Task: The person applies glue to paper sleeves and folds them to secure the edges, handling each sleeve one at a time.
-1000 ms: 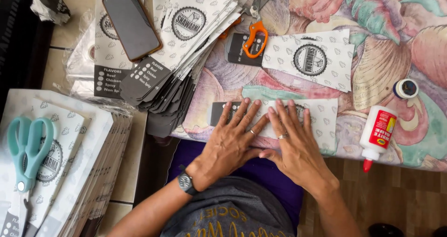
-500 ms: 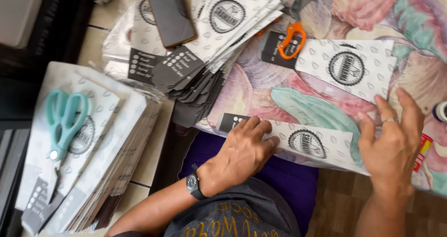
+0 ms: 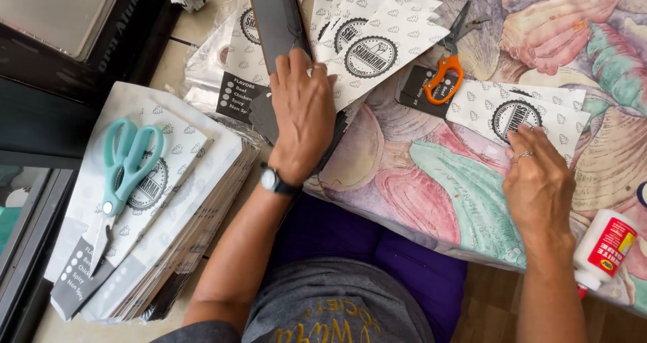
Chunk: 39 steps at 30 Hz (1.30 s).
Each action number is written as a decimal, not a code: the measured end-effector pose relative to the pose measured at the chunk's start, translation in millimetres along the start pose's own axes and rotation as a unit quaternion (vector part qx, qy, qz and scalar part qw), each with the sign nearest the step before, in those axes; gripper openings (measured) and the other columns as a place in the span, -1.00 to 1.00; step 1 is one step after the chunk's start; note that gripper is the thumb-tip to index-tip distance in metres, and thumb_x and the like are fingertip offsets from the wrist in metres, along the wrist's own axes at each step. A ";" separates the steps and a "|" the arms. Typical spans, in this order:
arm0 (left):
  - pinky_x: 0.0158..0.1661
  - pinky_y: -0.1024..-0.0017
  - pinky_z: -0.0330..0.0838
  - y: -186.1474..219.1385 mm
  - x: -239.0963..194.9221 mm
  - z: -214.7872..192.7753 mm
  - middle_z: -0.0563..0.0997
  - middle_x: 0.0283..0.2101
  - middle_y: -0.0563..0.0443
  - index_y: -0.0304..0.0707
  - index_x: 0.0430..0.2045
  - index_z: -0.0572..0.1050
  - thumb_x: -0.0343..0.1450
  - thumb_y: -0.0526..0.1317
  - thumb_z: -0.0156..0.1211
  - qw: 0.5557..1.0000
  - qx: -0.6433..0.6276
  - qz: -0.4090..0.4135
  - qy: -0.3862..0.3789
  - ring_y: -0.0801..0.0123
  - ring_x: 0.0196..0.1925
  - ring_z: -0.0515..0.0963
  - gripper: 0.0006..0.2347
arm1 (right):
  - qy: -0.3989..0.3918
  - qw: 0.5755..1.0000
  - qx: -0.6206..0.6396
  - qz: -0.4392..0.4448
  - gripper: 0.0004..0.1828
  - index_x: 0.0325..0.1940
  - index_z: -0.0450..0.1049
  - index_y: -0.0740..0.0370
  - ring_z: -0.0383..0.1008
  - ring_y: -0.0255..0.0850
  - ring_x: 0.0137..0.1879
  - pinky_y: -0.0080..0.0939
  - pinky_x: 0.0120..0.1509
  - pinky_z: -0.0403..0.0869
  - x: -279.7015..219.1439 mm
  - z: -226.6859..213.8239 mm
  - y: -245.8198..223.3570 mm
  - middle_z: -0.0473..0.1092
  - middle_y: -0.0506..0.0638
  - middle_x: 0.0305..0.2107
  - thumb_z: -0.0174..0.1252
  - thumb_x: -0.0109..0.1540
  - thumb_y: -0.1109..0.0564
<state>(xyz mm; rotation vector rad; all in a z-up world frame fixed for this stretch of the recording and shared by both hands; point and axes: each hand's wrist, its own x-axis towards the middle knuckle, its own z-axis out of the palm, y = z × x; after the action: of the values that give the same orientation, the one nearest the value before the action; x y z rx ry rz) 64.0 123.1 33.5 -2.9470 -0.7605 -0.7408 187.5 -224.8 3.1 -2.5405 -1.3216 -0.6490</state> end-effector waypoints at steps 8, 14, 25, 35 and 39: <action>0.28 0.00 0.35 17.9 -42.0 10.8 0.39 0.29 -0.44 -0.51 0.26 0.27 0.51 0.07 0.18 0.996 -0.019 0.047 -0.074 -0.23 0.34 0.39 -0.40 | 0.036 0.995 -0.093 -0.013 -0.69 -0.05 0.67 0.44 0.68 0.21 0.21 0.06 0.21 0.72 -13.0 -11.0 -9.7 0.63 0.32 0.02 0.21 0.24 0.62; 0.31 -0.04 0.32 13.4 -36.5 17.6 0.34 0.32 -0.46 -0.54 0.28 0.23 0.43 0.16 0.32 0.995 -0.015 0.044 -0.083 -0.27 0.38 0.33 -0.26 | 0.007 0.999 0.005 -0.034 -0.70 0.00 0.61 0.53 0.62 0.25 0.20 0.09 0.32 0.63 -46.4 -43.8 -65.6 0.57 0.37 0.05 0.05 0.31 0.60; 0.49 -0.07 0.09 71.9 -70.0 7.9 0.34 0.37 -0.49 -0.51 0.26 0.33 0.57 -0.46 0.05 0.873 -0.310 0.366 -0.083 -0.23 0.47 0.29 -0.67 | 0.063 0.980 -0.086 0.168 -0.74 0.16 0.69 0.71 0.48 0.47 0.26 0.36 0.44 0.41 -129.3 -95.6 -9.0 0.56 0.55 0.23 0.23 0.63 0.33; -0.12 0.13 0.47 106.5 -92.0 -12.3 0.51 -0.02 -0.20 -0.40 -0.11 0.50 0.38 -0.45 0.17 0.900 -0.218 0.372 -0.066 -0.04 0.02 0.50 -0.79 | 0.099 0.775 0.306 0.544 -0.31 0.36 0.44 0.24 0.40 -0.41 -0.11 -0.36 0.02 0.51 -158.0 -76.1 43.9 0.44 -0.11 -0.12 0.49 0.16 0.22; -0.31 0.23 0.44 112.0 -97.0 -9.9 0.51 -0.15 -0.08 -0.28 -0.26 0.53 0.37 -0.40 0.19 0.911 -0.198 0.356 -0.065 0.11 -0.15 0.50 -0.88 | 0.251 0.717 0.504 0.410 -0.39 0.49 0.27 0.06 0.38 -0.08 0.58 0.41 0.75 0.55 -160.3 -92.1 32.0 0.29 0.08 0.36 0.02 0.42 0.50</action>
<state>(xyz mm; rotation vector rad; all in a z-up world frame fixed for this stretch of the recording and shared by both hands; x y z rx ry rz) 36.3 -21.0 10.8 -3.2551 0.5439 -0.6828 106.6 -394.0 9.6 -1.5400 -0.1189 -0.2360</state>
